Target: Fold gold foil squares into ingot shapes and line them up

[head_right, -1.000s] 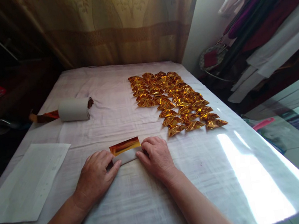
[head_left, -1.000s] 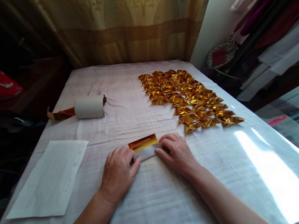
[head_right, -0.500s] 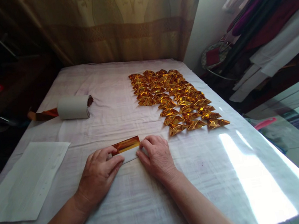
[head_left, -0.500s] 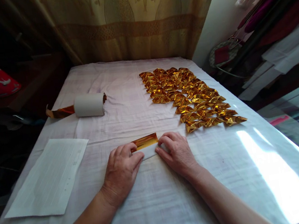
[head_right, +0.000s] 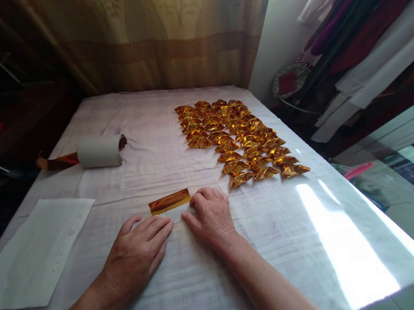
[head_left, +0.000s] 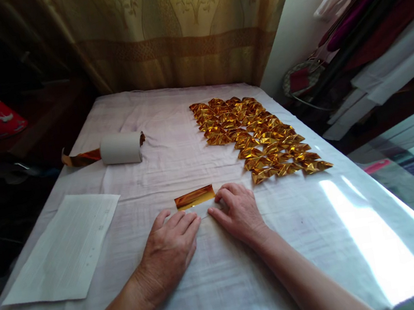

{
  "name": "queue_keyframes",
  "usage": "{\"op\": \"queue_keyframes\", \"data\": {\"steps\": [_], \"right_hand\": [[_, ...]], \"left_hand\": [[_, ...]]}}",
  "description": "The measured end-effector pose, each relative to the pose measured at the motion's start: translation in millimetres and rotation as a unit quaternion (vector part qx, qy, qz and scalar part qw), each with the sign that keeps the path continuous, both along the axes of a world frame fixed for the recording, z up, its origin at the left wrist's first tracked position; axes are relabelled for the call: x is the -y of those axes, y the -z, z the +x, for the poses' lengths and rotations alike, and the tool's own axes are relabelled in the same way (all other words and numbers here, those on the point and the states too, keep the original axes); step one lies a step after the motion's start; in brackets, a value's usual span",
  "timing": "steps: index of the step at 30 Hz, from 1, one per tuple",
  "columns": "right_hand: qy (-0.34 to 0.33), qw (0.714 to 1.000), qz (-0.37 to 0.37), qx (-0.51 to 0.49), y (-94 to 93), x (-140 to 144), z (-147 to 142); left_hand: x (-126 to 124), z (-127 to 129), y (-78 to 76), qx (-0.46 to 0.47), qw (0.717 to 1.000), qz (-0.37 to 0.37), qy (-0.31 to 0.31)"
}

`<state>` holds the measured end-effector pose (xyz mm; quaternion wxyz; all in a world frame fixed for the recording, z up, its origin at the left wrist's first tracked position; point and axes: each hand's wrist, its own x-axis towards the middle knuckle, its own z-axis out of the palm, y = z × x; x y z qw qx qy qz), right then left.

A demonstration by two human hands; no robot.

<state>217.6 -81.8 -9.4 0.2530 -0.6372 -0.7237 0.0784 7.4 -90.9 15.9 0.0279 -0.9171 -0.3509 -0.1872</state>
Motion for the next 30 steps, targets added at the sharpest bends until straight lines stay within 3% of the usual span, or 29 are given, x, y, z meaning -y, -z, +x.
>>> {"op": "queue_keyframes", "data": {"steps": [12,20,24,30], "right_hand": [[-0.05,0.997,0.006,-0.064,5.7,-5,15],[-0.058,0.995,0.04,-0.066,10.7,-5,15],[-0.053,0.995,0.051,-0.065,11.1,-4,14],[-0.048,0.993,0.065,-0.083,12.3,-3,14]], "left_hand": [[7,-34,-0.1,-0.014,1.0,0.014,-0.001],[-7,-34,-3.8,0.023,0.999,-0.024,0.003],[-15,-27,-0.1,0.038,0.998,-0.022,-0.048],[-20,-23,18.5,0.049,0.992,-0.023,-0.112]]}}
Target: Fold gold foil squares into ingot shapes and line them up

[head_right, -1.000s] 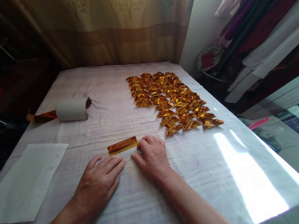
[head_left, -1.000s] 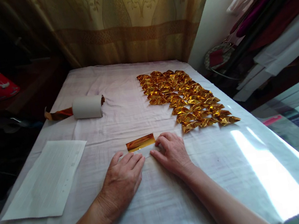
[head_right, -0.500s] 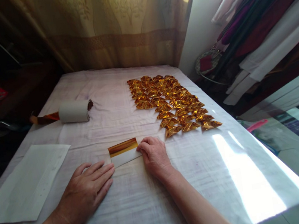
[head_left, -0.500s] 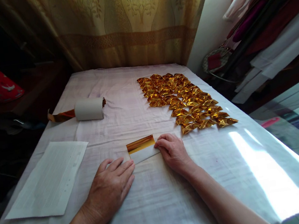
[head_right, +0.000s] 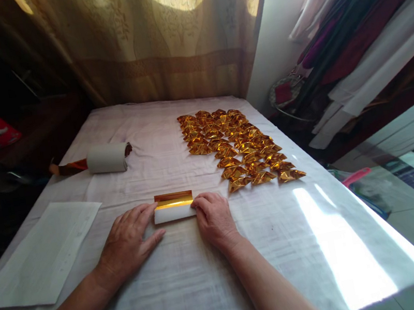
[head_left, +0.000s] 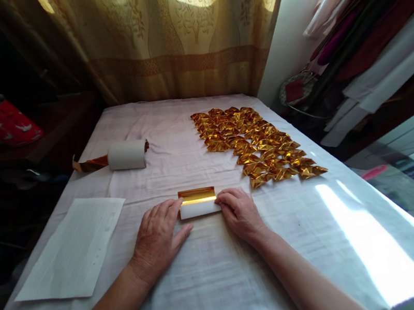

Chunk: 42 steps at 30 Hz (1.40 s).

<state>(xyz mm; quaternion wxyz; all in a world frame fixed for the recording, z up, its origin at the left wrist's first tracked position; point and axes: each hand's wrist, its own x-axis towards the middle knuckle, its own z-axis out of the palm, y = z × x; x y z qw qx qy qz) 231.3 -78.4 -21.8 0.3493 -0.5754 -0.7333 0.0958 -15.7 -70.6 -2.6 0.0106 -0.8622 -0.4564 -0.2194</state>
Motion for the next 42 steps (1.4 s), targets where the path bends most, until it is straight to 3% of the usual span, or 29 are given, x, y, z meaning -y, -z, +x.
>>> {"op": "queue_keyframes", "data": {"steps": [4,10,22,31,34,37,40,42], "right_hand": [[0.009,1.0,0.003,-0.009,-1.2,1,0],[-0.017,1.0,-0.005,-0.021,-5.5,1,2],[-0.057,0.998,-0.026,0.023,-15.2,7,-3],[-0.116,0.993,0.019,0.019,-15.7,6,-1],[-0.133,0.991,0.018,-0.018,-19.5,8,-2],[-0.12,0.989,0.0,-0.086,-25.6,11,-5],[-0.093,0.982,-0.042,-0.157,-28.2,13,-11],[-0.079,0.974,-0.072,-0.202,-25.9,14,-15]], "left_hand": [[-4,0,6.2,0.026,0.999,-0.016,-0.018],[-5,2,3.0,0.087,0.994,-0.063,0.0],[-7,1,3.1,0.086,0.993,-0.084,-0.013],[-3,0,-2.6,0.143,0.988,-0.035,0.044],[-1,-1,-3.9,0.213,0.974,-0.079,-0.002],[1,0,-2.3,0.291,0.936,-0.189,-0.06],[2,2,-1.6,0.348,0.894,-0.273,-0.072],[2,4,-3.4,0.358,0.881,-0.301,-0.069]]}}
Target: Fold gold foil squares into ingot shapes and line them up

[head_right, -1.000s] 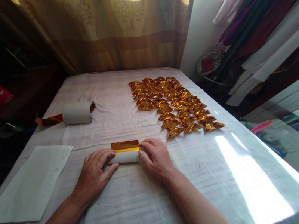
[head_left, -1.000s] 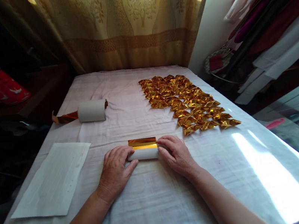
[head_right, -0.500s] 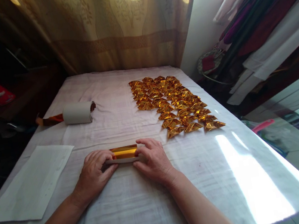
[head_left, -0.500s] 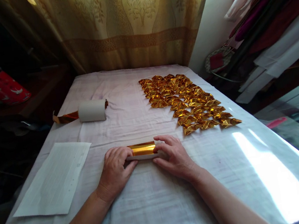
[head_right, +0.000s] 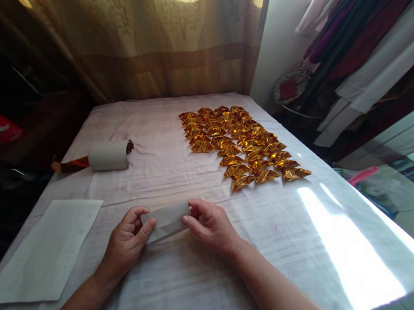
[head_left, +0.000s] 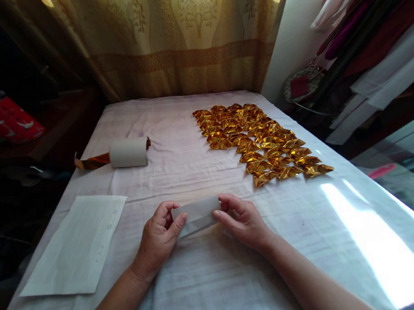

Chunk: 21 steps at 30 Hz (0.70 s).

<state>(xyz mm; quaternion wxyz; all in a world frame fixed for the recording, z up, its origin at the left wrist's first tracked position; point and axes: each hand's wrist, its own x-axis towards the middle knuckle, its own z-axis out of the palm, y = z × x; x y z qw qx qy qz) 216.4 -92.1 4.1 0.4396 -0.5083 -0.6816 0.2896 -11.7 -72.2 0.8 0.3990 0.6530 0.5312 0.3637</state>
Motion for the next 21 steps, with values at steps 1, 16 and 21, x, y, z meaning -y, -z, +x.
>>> {"op": "queue_keyframes", "data": {"steps": [1,16,21], "right_hand": [[0.005,1.0,-0.018,-0.018,2.2,0,-1],[0.077,0.994,-0.074,-0.021,6.1,-3,-6],[0.082,0.994,-0.075,-0.014,5.4,-3,-5]], "left_hand": [[0,0,-1.3,0.001,1.0,-0.009,0.005],[3,-2,-7.0,-0.12,0.986,0.11,0.027],[1,-4,-4.0,-0.173,0.973,0.151,0.008]]}}
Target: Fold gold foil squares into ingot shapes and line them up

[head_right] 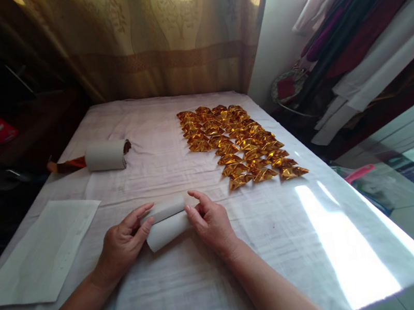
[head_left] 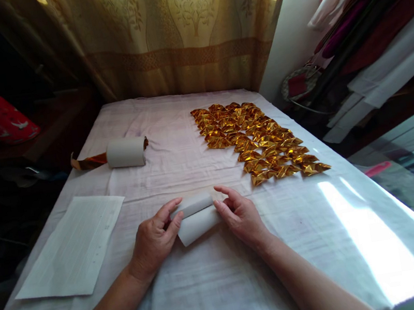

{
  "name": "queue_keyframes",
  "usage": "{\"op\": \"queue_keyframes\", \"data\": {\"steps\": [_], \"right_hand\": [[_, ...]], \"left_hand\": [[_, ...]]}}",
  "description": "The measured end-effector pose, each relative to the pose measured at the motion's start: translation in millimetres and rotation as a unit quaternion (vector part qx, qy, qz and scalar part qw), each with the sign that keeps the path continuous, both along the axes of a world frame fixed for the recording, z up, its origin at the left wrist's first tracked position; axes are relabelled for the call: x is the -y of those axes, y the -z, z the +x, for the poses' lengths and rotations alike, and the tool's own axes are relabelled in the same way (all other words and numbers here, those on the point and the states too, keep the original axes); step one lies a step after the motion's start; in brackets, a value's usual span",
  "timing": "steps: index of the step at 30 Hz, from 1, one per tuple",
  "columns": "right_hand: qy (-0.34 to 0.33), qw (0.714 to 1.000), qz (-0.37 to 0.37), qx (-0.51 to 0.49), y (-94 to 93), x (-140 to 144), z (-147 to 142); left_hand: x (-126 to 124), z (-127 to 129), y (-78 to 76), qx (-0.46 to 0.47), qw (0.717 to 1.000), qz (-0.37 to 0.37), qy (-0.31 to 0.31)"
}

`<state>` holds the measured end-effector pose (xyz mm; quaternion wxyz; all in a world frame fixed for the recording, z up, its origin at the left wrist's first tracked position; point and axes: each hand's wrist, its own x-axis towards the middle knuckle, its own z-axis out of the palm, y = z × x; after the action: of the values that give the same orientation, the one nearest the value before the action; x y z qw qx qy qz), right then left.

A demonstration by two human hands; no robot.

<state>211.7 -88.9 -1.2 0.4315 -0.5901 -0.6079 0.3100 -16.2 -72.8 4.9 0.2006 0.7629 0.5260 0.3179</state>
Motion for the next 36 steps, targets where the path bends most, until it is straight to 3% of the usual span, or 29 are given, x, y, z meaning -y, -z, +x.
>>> {"op": "queue_keyframes", "data": {"steps": [5,8,15,20,24,28,30,36], "right_hand": [[-0.098,0.995,0.013,0.01,-5.1,4,5],[-0.167,0.979,0.076,0.088,-3.5,4,7],[-0.125,0.918,0.229,0.299,-3.8,1,6],[-0.218,0.891,0.217,0.333,-10.6,4,3],[-0.256,0.892,0.179,0.327,-6.8,4,1],[-0.25,0.897,0.175,0.32,-6.6,3,0],[-0.248,0.903,0.166,0.309,-7.0,3,0],[-0.231,0.931,0.146,0.243,-1.8,-3,2]], "left_hand": [[-7,-5,2.9,-0.12,0.989,0.09,0.007],[-9,-8,1.2,-0.188,0.977,0.101,0.026],[-4,-6,-2.7,-0.263,0.954,0.142,0.005],[-2,-3,-1.5,-0.235,0.958,0.165,-0.003],[-2,-3,-4.1,-0.206,0.965,0.163,0.009],[3,-4,-7.6,-0.171,0.968,0.122,0.136],[6,-4,-8.9,-0.172,0.964,0.115,0.17],[8,-7,-10.2,-0.168,0.972,0.09,0.14]]}}
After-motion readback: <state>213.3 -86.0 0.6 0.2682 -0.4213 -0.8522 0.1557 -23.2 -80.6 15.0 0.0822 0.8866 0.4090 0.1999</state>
